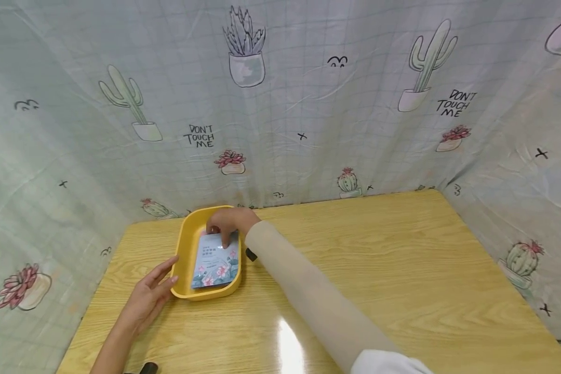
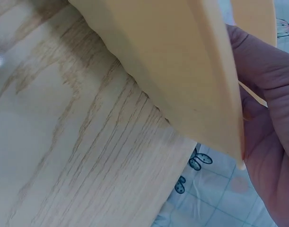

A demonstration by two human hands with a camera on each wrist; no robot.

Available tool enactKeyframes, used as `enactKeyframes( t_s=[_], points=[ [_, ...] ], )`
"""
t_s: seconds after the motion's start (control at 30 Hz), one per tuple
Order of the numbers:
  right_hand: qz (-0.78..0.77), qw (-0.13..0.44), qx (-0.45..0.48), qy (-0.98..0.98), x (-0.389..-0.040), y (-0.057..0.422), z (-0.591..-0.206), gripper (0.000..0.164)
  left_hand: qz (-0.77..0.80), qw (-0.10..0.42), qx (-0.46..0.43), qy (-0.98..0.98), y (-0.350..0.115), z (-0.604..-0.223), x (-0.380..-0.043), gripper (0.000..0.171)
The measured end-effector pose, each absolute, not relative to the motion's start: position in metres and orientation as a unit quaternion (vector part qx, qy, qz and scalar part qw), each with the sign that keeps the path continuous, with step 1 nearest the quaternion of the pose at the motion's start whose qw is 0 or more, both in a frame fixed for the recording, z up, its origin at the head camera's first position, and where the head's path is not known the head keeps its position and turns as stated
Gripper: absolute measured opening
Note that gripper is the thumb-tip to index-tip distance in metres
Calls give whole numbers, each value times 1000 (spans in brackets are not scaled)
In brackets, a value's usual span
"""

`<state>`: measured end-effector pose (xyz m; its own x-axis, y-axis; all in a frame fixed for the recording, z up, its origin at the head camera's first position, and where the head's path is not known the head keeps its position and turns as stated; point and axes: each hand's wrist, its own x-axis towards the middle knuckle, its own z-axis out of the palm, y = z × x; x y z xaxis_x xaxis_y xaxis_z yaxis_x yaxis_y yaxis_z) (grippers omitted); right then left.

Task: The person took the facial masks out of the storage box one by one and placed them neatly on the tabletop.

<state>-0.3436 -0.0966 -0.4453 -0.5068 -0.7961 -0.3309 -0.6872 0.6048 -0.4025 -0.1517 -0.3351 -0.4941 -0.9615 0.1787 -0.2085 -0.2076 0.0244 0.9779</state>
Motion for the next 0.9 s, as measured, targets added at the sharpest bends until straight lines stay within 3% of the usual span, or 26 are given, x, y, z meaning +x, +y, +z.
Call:
enactKeyframes(
  t_s=[0.33, 0.7, 0.9],
  points=[
    [-145, 242, -448, 848, -346, -94, -450, 28, 706, 143, -15, 694, -334, -491, -149, 65],
    [-230, 219, -486, 814, -351, -90, -451, 24, 715, 138, -5, 686, -334, -494, -149, 63],
    [-325, 229, -456, 796, -347, -82, -448, 28, 698, 139, -23, 702, -335, -496, -148, 65]
  ],
)
